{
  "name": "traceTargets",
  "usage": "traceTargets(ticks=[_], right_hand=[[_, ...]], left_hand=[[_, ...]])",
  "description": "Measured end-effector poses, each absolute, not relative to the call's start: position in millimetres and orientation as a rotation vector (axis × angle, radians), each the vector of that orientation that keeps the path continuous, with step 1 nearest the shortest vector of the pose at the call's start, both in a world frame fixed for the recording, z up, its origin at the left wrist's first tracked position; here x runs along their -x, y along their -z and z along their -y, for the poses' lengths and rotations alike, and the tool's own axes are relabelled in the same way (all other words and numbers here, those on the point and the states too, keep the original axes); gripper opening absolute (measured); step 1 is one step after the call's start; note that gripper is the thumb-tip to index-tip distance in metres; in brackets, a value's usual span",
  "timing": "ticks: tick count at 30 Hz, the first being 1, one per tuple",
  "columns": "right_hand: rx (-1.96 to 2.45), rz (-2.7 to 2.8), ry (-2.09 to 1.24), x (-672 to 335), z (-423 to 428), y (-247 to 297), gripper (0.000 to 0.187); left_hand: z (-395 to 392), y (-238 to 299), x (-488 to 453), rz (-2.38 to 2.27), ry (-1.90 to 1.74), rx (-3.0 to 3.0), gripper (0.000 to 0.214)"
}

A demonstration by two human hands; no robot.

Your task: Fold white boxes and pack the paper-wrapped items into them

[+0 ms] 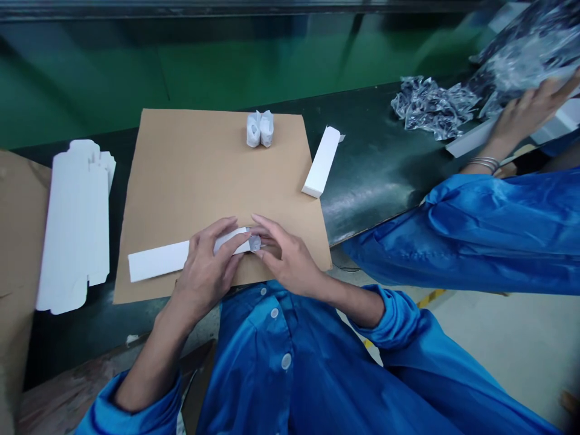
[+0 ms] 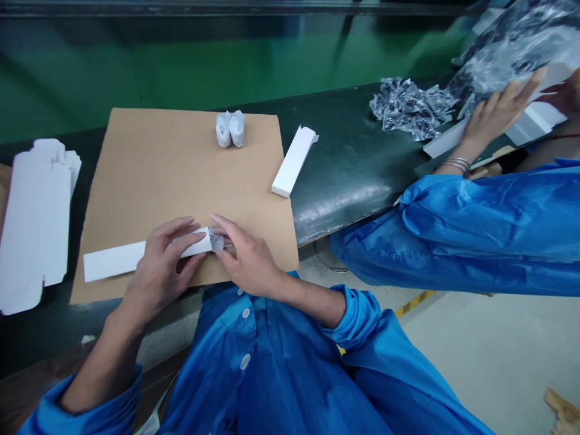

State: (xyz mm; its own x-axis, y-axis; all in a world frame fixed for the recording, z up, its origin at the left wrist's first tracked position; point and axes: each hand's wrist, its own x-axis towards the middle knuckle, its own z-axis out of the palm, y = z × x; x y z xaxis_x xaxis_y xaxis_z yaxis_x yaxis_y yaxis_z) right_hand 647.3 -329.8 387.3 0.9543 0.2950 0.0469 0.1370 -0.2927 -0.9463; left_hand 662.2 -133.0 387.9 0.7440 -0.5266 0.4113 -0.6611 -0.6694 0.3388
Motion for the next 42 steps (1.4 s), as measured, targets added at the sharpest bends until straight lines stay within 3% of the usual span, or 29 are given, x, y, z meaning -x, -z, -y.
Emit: traceTargets(ticks=[4,7,12,15,21,26,29,31,34,38,42], right_hand=[[1.667,0.340,-0.357,-651.9,329.6,-389.6,0.066],[1.749,0.443,-0.425,-665.3,341.1,-400.7,0.064],[2.616,0.386,0.186,-707.7,382.8,-425.0,0.043],[2.954,0.340,0.303,-729.3,413.1,-422.1,0.040],[2.992,0.184,0.338,-720.5,481.9,-395.0,0.044],[2.866,0.146,0.418,-709.9,535.7,-383.2,0.057],[2.885,0.145,0.438,-709.3,541.6,-386.4,0.055],[2.906,0.121,0.611,-705.0,527.9,-391.8,0.051],[2.822,0.246,0.862,-690.2,486.5,-399.8,0.048],[2.596,0.828,0.735,-668.5,419.0,-405.4,0.041],[2.474,1.154,0.618,-667.1,364.2,-413.1,0.034]], left_hand=[[136.5,-389.2,-665.6,0.899,-0.419,-2.488,0.049],[135.1,-392.0,-667.9,0.904,-0.386,-2.500,0.052],[98.0,-395.8,-665.3,1.004,-0.259,-2.773,0.049],[91.7,-407.3,-667.9,0.938,-0.257,-2.883,0.046],[226.7,-455.5,-725.6,0.635,-0.025,-2.946,0.042],[359.4,-455.9,-790.4,0.578,0.055,-2.764,0.039],[391.4,-454.1,-790.3,0.585,0.083,-2.704,0.052],[374.0,-455.4,-781.6,0.588,0.086,-2.693,0.062],[283.0,-453.7,-762.6,0.606,-0.087,-2.663,0.061],[112.3,-438.9,-716.0,0.015,-0.682,-2.816,0.051],[21.3,-415.0,-681.6,-0.205,-0.729,-2.940,0.040]])
